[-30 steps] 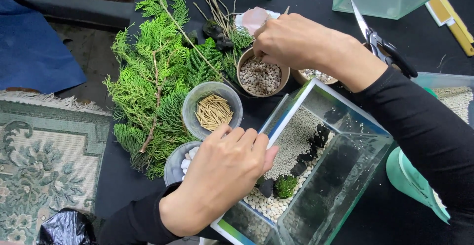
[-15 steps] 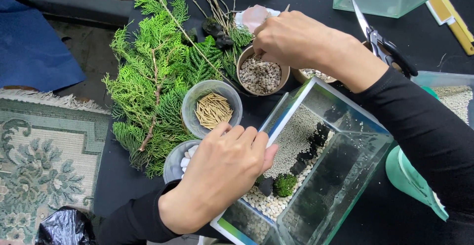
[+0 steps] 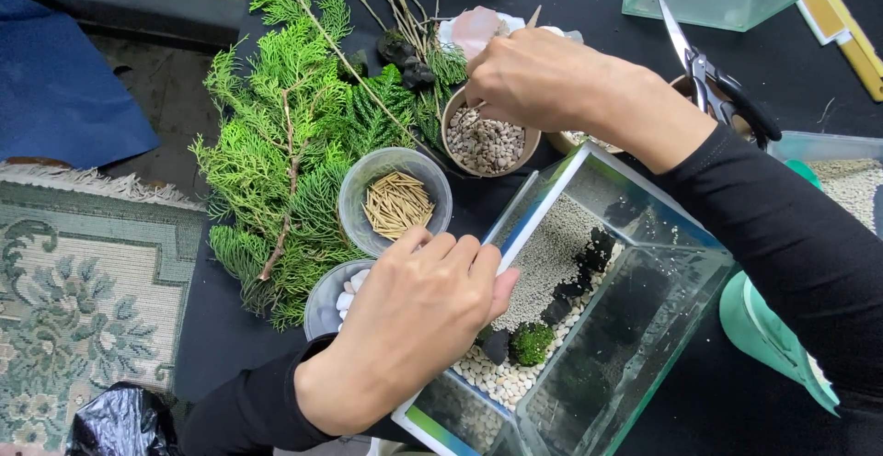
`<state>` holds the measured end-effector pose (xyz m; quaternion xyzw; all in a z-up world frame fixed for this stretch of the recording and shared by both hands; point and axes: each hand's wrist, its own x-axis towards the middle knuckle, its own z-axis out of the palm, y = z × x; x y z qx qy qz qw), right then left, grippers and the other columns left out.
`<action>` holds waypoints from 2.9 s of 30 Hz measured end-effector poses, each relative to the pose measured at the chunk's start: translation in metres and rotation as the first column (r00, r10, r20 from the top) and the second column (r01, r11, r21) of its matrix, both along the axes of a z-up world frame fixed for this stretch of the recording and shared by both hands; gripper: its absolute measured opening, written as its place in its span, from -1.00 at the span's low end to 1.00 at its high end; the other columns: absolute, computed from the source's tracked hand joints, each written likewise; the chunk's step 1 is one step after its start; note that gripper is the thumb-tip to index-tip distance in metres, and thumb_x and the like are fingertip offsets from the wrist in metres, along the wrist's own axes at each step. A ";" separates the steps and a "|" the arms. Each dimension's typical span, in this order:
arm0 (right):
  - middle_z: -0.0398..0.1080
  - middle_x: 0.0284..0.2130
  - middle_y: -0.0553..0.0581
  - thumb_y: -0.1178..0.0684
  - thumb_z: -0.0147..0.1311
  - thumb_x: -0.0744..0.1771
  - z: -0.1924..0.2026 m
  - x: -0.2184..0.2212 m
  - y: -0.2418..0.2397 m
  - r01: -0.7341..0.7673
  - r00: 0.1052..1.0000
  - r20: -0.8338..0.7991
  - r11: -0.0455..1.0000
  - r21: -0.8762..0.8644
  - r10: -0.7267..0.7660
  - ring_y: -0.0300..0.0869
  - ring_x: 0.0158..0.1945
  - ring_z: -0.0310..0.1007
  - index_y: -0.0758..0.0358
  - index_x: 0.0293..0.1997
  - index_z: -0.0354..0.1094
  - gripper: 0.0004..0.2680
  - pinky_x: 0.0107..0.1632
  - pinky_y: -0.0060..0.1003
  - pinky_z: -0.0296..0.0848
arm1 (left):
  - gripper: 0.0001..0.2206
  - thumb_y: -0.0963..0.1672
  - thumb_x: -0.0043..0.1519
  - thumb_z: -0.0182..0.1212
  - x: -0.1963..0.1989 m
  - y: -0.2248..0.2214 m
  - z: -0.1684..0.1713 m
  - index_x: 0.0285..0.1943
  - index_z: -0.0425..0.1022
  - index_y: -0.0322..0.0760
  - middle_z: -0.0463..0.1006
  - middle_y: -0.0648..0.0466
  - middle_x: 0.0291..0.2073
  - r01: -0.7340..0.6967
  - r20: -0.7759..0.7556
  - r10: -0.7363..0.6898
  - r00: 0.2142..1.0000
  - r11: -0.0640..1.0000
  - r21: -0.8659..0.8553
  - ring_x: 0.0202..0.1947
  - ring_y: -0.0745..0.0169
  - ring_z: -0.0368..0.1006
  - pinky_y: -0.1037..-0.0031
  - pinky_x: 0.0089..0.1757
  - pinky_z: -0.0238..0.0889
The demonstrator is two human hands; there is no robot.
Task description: Assembling a decorative terrarium by placing sand, stones, and moss into a glass container.
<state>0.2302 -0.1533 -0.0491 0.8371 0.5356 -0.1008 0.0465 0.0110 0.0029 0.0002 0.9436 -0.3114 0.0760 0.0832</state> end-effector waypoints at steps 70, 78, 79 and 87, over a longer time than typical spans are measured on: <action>0.36 -0.50 0.10 0.27 -0.12 0.22 0.045 -0.224 0.000 -0.642 0.743 0.342 0.756 0.125 0.575 -0.16 -0.47 0.30 0.23 -0.45 0.45 -0.84 -0.49 -0.28 0.29 | -0.75 0.03 0.48 0.00 -0.001 0.008 -0.007 -0.18 0.51 -0.03 0.60 0.13 -0.41 0.033 -0.040 -0.030 0.999 0.997 0.071 -0.46 0.12 0.55 0.28 -0.31 0.28; 0.38 -0.50 0.09 0.27 -0.07 0.21 0.042 -0.224 0.000 -0.633 0.753 0.331 0.764 0.127 0.569 -0.17 -0.48 0.30 0.22 -0.45 0.47 -0.85 -0.52 -0.29 0.28 | -0.75 0.04 0.47 0.02 -0.001 0.008 -0.007 -0.18 0.51 0.00 0.60 0.16 -0.42 0.027 -0.032 -0.024 0.999 0.996 0.083 -0.47 0.16 0.55 0.31 -0.33 0.29; 0.38 -0.50 0.09 0.28 -0.07 0.22 0.041 -0.224 -0.001 -0.627 0.760 0.323 0.768 0.134 0.564 -0.18 -0.48 0.30 0.22 -0.45 0.47 -0.85 -0.52 -0.30 0.26 | -0.75 0.04 0.48 0.01 0.000 0.008 -0.006 -0.17 0.51 -0.01 0.60 0.16 -0.42 0.032 -0.035 -0.029 0.999 0.996 0.088 -0.47 0.16 0.55 0.32 -0.34 0.29; 0.34 -0.52 0.08 0.24 -0.06 0.22 0.044 -0.221 -0.007 -0.601 0.789 0.292 0.779 0.179 0.541 -0.16 -0.50 0.30 0.17 -0.51 0.43 -0.86 -0.50 -0.27 0.29 | -0.73 0.05 0.49 -0.02 0.000 0.008 -0.007 -0.12 0.53 -0.03 0.62 0.13 -0.39 0.037 -0.041 -0.033 0.999 0.995 0.096 -0.45 0.17 0.56 0.33 -0.33 0.31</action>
